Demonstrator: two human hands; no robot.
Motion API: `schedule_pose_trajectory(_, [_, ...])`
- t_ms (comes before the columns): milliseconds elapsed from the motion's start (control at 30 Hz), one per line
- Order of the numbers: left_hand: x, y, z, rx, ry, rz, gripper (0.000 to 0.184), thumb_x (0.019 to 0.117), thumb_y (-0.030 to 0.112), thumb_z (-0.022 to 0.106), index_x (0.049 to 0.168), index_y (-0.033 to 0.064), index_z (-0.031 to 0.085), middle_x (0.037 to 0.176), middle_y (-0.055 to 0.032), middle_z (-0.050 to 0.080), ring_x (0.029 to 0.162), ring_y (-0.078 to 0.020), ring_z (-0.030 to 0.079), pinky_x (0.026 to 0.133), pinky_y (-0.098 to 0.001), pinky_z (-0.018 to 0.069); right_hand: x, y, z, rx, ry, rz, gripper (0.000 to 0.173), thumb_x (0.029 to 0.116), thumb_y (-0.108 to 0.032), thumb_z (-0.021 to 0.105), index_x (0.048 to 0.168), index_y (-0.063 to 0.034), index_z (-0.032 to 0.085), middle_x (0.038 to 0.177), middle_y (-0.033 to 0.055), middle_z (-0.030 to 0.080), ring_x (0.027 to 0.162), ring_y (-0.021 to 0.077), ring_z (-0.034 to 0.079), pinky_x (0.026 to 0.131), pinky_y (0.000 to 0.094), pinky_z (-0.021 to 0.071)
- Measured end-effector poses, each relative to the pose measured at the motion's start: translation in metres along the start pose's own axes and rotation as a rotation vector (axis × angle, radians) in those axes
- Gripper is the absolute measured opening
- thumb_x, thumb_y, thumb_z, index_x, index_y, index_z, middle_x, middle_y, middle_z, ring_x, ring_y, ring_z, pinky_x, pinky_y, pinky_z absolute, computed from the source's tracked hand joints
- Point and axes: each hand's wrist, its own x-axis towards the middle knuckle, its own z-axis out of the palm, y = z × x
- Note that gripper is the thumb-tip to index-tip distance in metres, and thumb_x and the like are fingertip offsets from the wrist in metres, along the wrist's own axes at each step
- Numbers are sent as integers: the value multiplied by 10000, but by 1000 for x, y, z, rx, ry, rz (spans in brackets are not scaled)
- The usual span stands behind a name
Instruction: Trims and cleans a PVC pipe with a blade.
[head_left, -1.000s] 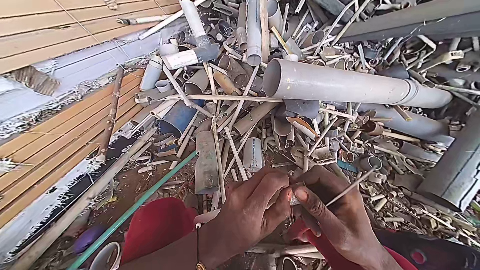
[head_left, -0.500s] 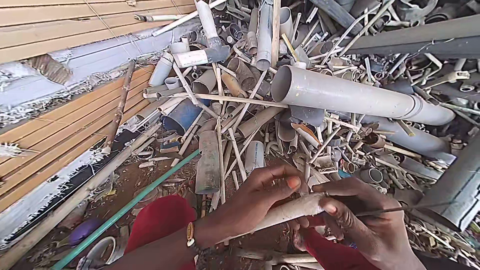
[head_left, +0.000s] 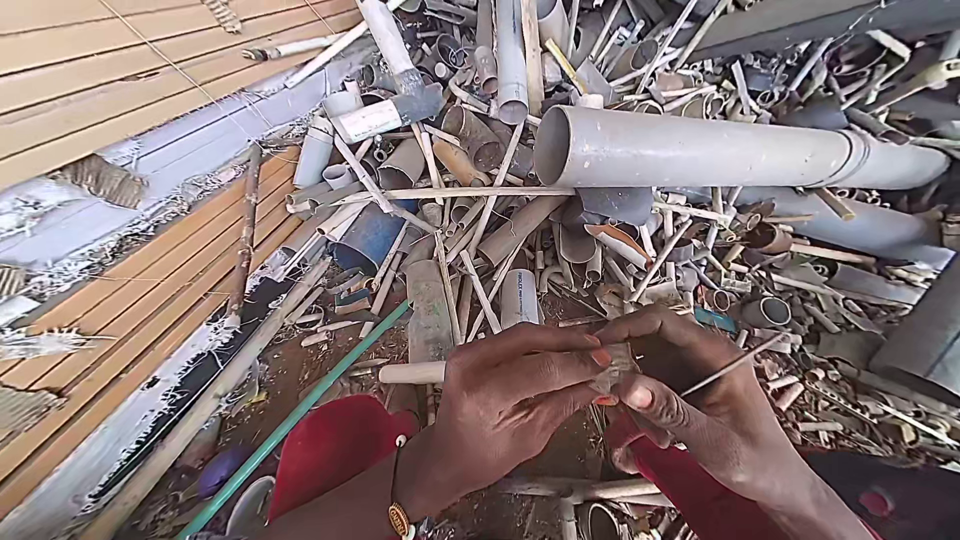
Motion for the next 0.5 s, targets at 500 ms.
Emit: schedule_pose_trajectory(500, [-2, 5, 15, -154, 193, -517, 131, 1094, 169, 457, 1087, 64, 534, 1038, 25, 655, 686, 34, 637, 565, -125, 562, -11, -1, 24, -245, -37, -206, 176, 1011, -175, 641, 977, -3, 651, 816, 52, 666, 717, 6, 632, 643, 119, 532])
